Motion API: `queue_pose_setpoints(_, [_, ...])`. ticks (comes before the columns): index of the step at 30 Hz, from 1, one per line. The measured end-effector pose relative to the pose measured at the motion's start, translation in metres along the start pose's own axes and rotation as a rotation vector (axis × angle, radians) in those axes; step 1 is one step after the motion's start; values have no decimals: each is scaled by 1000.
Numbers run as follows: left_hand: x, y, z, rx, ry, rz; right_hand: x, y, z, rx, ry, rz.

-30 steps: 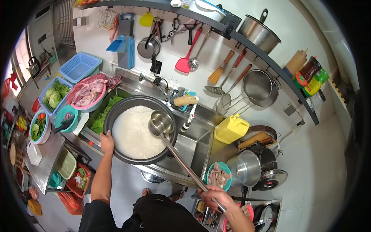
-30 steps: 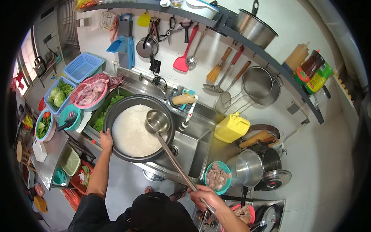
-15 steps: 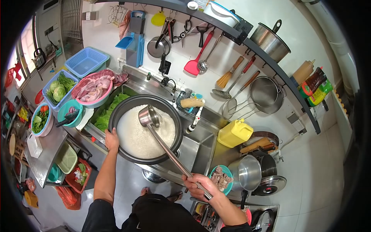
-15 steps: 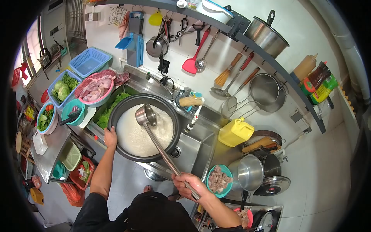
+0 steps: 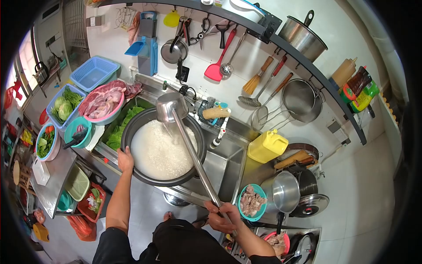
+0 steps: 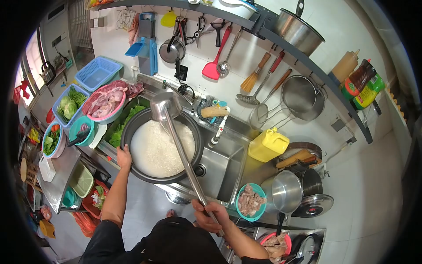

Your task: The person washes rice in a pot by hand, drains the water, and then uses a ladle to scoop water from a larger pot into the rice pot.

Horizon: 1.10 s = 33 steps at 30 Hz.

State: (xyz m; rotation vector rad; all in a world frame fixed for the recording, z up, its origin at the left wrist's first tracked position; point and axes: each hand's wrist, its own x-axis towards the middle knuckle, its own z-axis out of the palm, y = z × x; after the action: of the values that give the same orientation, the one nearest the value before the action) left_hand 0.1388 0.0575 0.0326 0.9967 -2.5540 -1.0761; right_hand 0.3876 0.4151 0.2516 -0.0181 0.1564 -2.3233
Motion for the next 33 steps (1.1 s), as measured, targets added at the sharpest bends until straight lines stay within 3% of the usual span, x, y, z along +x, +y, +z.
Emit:
queue_pose_setpoints(3, [3, -6, 5, 14, 22, 24, -21, -6, 4, -76, 116, -6])
queue_pose_setpoints(7, [6, -9, 7, 17, 15, 49, -70, -21, 42, -692, 672, 35])
queue_pose_setpoints(11, [13, -17, 14, 55, 16, 43, -148, -15, 63, -968, 1014, 11])
queue_pose_setpoints(14, [17, -21, 16, 102, 18, 50, -216, 2, 79, -1034, 1141, -76])
queue_pose_setpoints(18, [42, -45, 23, 71, -29, 207, -287, 42, 95, -831, 1368, -423])
queue_pose_setpoints(20, [45, -45, 21, 77, -68, 201, -311, 51, 104, -727, 1582, -542])
queue_pose_setpoints(23, [78, -68, 36, 121, -77, 202, -338, 30, 107, -617, 1794, -705])
queue_pose_setpoints(26, [91, -72, 38, 197, -52, 191, -402, -14, 61, -608, 1717, -871])
queue_pose_setpoints(30, [111, -79, 43, 242, 44, 253, -464, -137, -30, -527, 1709, -927])
queue_pose_setpoints(32, [98, -73, 55, 278, 197, 252, -508, -214, -112, -274, 1431, -1118])
queue_pose_setpoints(33, [90, -75, 43, 244, 161, 238, -531, -254, -154, -224, 1355, -1160])
